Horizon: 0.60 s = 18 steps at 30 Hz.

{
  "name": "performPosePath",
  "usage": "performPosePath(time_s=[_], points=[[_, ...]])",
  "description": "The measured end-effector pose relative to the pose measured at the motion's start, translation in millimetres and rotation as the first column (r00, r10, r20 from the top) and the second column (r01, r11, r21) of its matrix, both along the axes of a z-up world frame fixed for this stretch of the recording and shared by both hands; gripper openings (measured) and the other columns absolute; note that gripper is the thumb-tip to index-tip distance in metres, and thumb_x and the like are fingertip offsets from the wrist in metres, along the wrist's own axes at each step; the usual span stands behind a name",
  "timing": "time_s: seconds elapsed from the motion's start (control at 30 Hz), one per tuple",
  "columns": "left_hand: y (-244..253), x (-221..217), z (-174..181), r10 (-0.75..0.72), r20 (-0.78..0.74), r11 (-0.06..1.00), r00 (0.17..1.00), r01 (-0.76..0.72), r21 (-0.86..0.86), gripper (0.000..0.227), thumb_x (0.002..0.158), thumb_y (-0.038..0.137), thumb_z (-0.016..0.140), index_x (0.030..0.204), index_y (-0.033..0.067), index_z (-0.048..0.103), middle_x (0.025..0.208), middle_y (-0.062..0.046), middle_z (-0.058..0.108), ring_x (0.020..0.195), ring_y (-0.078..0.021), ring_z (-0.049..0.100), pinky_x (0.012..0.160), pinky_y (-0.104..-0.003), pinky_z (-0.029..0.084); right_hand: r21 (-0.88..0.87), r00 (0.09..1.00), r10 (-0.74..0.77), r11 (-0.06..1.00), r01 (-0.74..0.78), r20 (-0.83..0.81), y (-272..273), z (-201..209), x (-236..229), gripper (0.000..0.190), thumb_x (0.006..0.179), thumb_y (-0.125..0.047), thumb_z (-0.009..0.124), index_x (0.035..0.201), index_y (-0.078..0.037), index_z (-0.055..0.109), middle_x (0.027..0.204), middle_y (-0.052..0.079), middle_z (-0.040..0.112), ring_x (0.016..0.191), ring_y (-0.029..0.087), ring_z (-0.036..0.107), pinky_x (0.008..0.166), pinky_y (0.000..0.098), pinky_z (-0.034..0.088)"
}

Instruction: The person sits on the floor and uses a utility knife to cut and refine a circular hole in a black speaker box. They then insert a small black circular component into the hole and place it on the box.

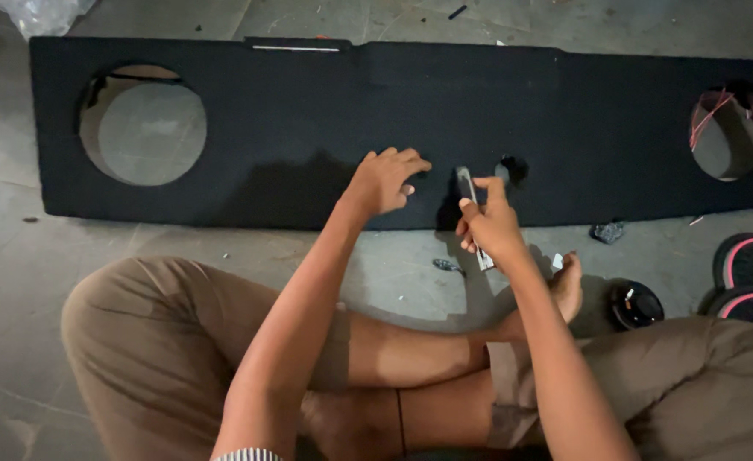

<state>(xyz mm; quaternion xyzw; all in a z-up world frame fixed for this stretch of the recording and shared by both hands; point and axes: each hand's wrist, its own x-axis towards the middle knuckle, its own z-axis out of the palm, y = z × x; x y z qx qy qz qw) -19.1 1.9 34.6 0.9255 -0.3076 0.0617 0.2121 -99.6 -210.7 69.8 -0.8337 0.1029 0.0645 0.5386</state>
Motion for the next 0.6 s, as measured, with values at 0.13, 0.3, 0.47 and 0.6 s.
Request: performPosePath(time_s=[0.13, 0.3, 0.47, 0.6], points=[[-3, 6, 5, -0.002, -0.041, 0.998, 0.999, 0.004, 0.067, 0.057, 0.08, 0.015, 0.076, 0.135, 0.0212, 0.062, 0.126, 0.001, 0.059, 0.116, -0.024, 0.062, 0.092, -0.049, 0.048, -0.076, 0.998, 0.059, 0.995, -0.06, -0.005, 9, 5, -4, 0.032, 0.099, -0.014, 0.056, 0.13, -0.008, 0.049, 0.066, 0.011, 0.068, 0.045, 0.017, 0.062, 0.04, 0.0323, 0.049], [-10, 14, 11, 0.015, -0.137, 0.994, 0.99, 0.0, 0.11, 0.058, 0.08, 0.011, 0.075, 0.135, 0.0212, 0.06, 0.129, 0.001, 0.057, 0.119, -0.025, 0.063, 0.094, -0.054, 0.05, -0.173, 0.992, 0.129, 0.977, -0.127, -0.005, 20, 15, -11, 0.019, 0.099, -0.013, 0.057, 0.116, -0.006, 0.061, 0.066, 0.008, 0.069, 0.046, 0.016, 0.064, 0.04, 0.0334, 0.05], [-10, 19, 12, 0.001, -0.193, 0.995, 0.981, 0.018, 0.096, 0.058, 0.079, 0.008, 0.073, 0.134, 0.0221, 0.06, 0.126, 0.001, 0.056, 0.116, -0.0262, 0.064, 0.092, -0.056, 0.051, -0.349, 0.969, 0.212, 0.924, -0.156, 0.128, 35, 20, -11, 0.022, 0.098, -0.012, 0.059, 0.117, -0.003, 0.062, 0.063, 0.018, 0.068, 0.047, 0.023, 0.068, 0.046, 0.0379, 0.053], [-9, 17, 13, 0.005, -0.128, 0.995, 0.992, 0.008, 0.098, 0.054, 0.078, 0.008, 0.076, 0.129, 0.0219, 0.064, 0.125, 0.002, 0.057, 0.12, -0.0299, 0.058, 0.089, -0.057, 0.053, -0.468, 0.946, 0.264, 0.871, -0.151, 0.186, 44, 21, -6, 0.022, 0.098, -0.011, 0.059, 0.117, 0.001, 0.06, 0.067, 0.021, 0.071, 0.054, 0.029, 0.073, 0.054, 0.0415, 0.056]])
